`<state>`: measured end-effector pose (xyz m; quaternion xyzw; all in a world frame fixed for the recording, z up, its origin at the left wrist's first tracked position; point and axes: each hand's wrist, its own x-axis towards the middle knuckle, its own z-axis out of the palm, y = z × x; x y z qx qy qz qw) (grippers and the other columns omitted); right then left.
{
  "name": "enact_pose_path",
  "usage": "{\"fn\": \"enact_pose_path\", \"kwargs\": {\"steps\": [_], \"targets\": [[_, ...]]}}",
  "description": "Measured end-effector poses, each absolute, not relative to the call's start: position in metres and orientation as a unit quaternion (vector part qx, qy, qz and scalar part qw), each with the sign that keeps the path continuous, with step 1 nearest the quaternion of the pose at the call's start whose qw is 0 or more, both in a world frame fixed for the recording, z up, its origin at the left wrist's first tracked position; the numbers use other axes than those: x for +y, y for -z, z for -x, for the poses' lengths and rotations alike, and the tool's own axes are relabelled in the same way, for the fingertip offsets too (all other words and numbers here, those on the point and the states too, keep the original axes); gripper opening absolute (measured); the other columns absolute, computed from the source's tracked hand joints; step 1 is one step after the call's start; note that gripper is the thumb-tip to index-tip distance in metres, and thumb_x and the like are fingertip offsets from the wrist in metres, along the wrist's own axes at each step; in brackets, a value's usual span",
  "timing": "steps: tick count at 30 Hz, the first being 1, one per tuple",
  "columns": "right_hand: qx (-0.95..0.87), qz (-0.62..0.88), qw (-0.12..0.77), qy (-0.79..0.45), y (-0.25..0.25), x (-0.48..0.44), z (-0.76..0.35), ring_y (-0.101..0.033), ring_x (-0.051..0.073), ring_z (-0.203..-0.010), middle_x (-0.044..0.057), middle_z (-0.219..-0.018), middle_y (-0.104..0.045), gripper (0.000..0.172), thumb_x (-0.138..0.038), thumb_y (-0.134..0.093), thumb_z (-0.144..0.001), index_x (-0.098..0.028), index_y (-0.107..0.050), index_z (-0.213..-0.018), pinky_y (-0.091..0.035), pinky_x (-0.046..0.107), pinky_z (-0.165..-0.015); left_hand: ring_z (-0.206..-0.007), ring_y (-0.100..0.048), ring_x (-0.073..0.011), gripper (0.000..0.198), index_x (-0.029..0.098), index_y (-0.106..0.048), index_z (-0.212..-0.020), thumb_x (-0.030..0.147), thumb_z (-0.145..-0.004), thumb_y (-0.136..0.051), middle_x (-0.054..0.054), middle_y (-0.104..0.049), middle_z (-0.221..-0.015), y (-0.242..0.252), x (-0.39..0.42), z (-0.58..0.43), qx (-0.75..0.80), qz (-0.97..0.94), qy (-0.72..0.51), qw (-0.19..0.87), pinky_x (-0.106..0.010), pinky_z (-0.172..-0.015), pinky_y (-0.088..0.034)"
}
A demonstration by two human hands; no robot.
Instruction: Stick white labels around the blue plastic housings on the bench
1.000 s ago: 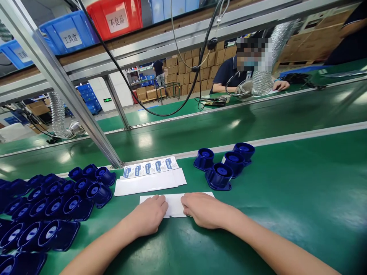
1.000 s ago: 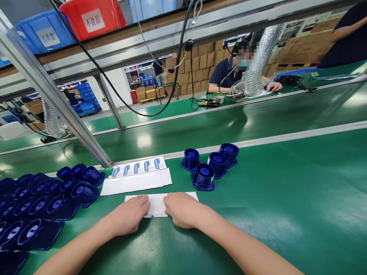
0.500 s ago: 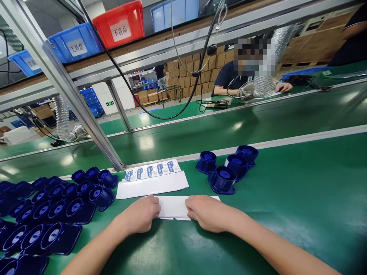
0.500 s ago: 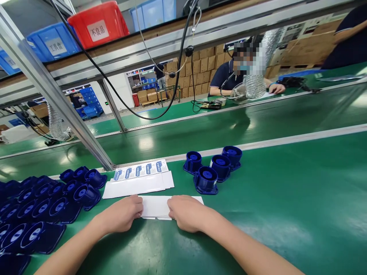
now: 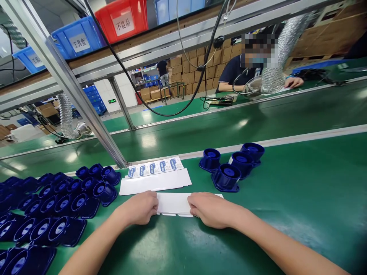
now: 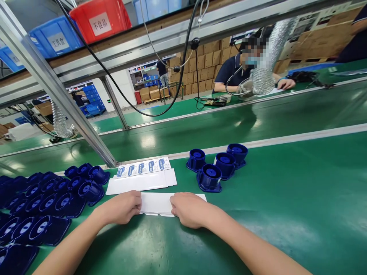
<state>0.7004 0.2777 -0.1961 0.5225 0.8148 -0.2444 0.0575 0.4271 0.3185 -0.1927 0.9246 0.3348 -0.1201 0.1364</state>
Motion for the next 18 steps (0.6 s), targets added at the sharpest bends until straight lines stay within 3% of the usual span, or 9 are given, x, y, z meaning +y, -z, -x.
{"fn": "enact_pose_path", "kwargs": {"steps": [3, 9, 18], "targets": [[0.817, -0.520, 0.055, 0.243, 0.198, 0.278, -0.701, -0.071, 0.031, -0.091, 0.014, -0.101, -0.076, 0.017, -0.020, -0.053, -0.100, -0.016, -0.068, -0.092, -0.031, 0.032, -0.062, -0.097, -0.066, -0.0242, 0.018, 0.021, -0.056, -0.076, 0.007, -0.087, -0.057, -0.007, -0.070, -0.098, 0.191, 0.324, -0.422, 0.333, -0.923, 0.124, 0.148, -0.032, -0.077, -0.048], [0.822, -0.520, 0.047, 0.227, 0.199, 0.276, -0.701, -0.073, 0.032, -0.094, 0.015, -0.104, -0.077, 0.020, -0.022, -0.053, -0.101, -0.015, -0.070, -0.096, -0.034, 0.034, -0.065, -0.084, -0.063, -0.0213, 0.024, 0.022, -0.046, -0.070, 0.006, -0.085, -0.056, -0.005, -0.068, -0.089, 0.196, 0.335, -0.423, 0.336, -0.922, 0.122, 0.151, -0.032, -0.071, -0.042], [0.801, -0.558, 0.095, 0.194, 0.204, 0.277, -0.685, -0.076, 0.042, -0.102, 0.025, -0.107, -0.079, 0.025, -0.014, -0.053, -0.098, -0.006, -0.076, -0.102, -0.044, 0.040, -0.074, -0.080, -0.060, -0.0242, 0.021, 0.022, -0.047, -0.078, 0.003, -0.079, -0.055, -0.008, -0.068, -0.093, 0.202, 0.328, -0.422, 0.396, -0.897, 0.118, 0.155, -0.033, -0.065, -0.034]]}}
